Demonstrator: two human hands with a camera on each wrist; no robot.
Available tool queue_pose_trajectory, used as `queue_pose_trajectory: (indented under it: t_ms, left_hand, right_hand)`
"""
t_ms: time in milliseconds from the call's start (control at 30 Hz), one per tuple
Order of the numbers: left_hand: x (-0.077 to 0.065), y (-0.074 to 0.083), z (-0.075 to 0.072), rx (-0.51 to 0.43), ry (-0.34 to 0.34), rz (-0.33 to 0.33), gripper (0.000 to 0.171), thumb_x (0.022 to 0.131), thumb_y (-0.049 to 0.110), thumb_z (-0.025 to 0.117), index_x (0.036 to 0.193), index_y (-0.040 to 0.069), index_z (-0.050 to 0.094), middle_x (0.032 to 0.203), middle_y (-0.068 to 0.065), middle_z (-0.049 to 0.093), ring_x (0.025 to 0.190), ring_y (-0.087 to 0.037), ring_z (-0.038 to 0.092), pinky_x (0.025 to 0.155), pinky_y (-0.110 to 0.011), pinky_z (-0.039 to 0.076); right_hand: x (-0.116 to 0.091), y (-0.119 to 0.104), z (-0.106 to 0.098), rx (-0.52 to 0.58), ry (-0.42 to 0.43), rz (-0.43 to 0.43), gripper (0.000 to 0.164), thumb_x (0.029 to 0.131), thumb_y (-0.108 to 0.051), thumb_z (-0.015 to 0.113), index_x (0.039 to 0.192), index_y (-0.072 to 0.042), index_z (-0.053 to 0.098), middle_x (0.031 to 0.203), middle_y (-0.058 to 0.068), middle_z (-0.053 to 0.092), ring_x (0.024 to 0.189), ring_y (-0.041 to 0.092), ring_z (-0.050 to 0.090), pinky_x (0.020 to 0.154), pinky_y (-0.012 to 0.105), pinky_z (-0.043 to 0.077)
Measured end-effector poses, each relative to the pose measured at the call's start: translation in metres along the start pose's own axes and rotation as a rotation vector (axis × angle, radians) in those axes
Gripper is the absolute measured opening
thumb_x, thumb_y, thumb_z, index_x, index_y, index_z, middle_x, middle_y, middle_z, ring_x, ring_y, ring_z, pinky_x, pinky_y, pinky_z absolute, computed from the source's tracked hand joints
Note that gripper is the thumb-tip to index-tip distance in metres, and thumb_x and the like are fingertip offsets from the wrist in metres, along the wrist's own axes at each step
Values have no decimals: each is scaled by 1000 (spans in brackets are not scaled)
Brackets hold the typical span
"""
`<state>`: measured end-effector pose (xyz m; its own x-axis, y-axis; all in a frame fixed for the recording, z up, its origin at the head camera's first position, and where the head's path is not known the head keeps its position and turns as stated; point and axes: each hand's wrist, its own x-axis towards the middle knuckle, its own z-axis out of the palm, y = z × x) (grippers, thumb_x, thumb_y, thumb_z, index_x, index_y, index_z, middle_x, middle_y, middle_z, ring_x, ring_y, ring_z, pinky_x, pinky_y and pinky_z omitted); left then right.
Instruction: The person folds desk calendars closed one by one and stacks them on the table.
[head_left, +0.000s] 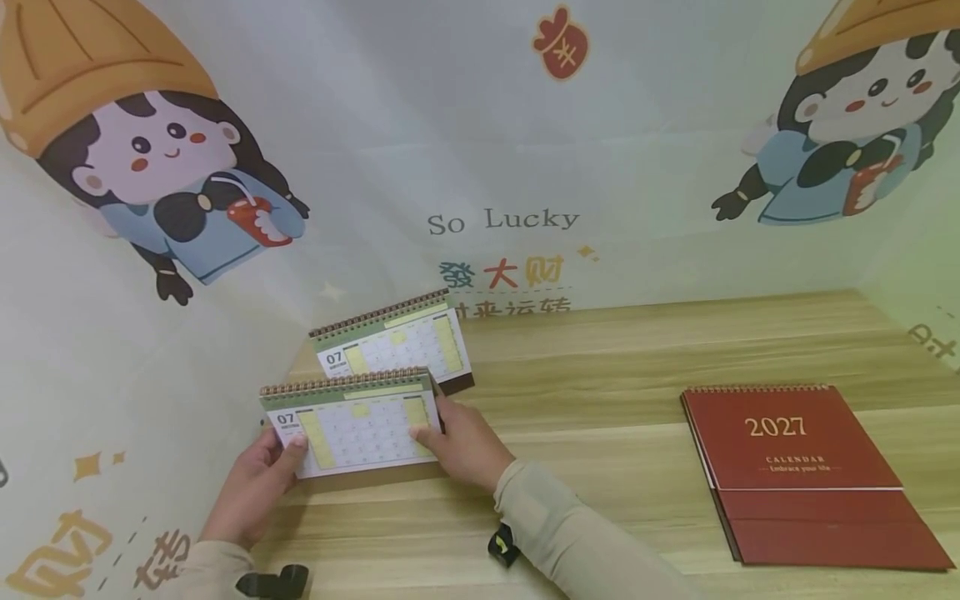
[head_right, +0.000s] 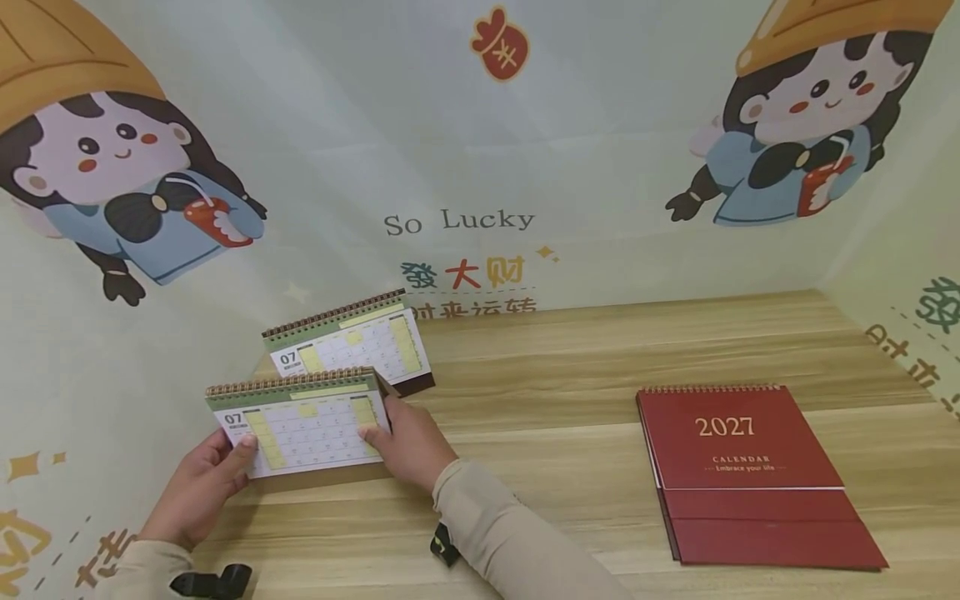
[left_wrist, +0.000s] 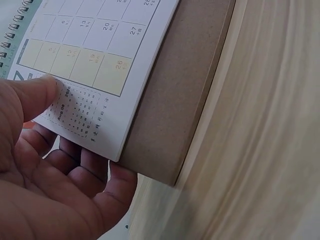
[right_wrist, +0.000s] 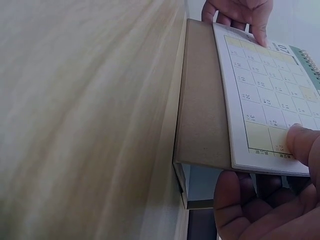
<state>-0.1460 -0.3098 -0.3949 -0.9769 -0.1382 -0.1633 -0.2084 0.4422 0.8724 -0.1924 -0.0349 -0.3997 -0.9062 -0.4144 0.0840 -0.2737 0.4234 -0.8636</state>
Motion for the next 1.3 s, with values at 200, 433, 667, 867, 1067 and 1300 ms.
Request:
queue_pose_trajectory:
  t_ms: [200,433,667,867,1067,1300]
  left_hand:
    - [0,0,0,27,-3,16,66,107,41,41,156,1,22,150,-26,38,131,-35,43,98,-37,47]
    - [2,1,0,44,13,18,64,107,41,40,156,2,23,148,-25,41,126,-31,45,88,-27,47]
    - [5,2,2,-6,-7,10,64,107,39,40,157,4,20,155,-25,30,138,-38,35,107,-53,37]
    - [5,1,0,-13,-10,15,62,107,38,40,155,1,24,153,-26,33,136,-37,36,107,-54,36]
    - [5,2,-1,-8,-27,20,64,107,39,40,155,1,24,154,-26,32,137,-38,35,107,-55,36]
    - [8,1,-3,7,-27,27,63,107,39,40,154,1,26,152,-25,36,135,-35,38,106,-51,39]
  right_hand:
    - [-3,-2,-1,-6,-3,1,33,100,-27,63,125,-6,58,106,3,68,81,9,57,75,30,49]
    - [-4,-2,0,-5,-3,-14,35,100,-26,61,129,-6,58,111,4,68,82,8,57,76,29,49]
    - [-4,-1,1,19,-2,-12,39,101,-24,61,134,-6,56,118,4,68,93,4,60,85,31,51]
    - [-6,-3,3,7,-4,5,41,100,-26,61,134,-5,55,118,4,67,87,7,58,83,31,50]
    - [-8,-5,2,-5,2,12,44,100,-27,62,136,-3,54,123,7,65,84,8,56,79,31,49]
    - [-10,-7,3,-10,5,1,40,100,-26,62,132,-3,57,127,8,64,84,6,57,78,29,50]
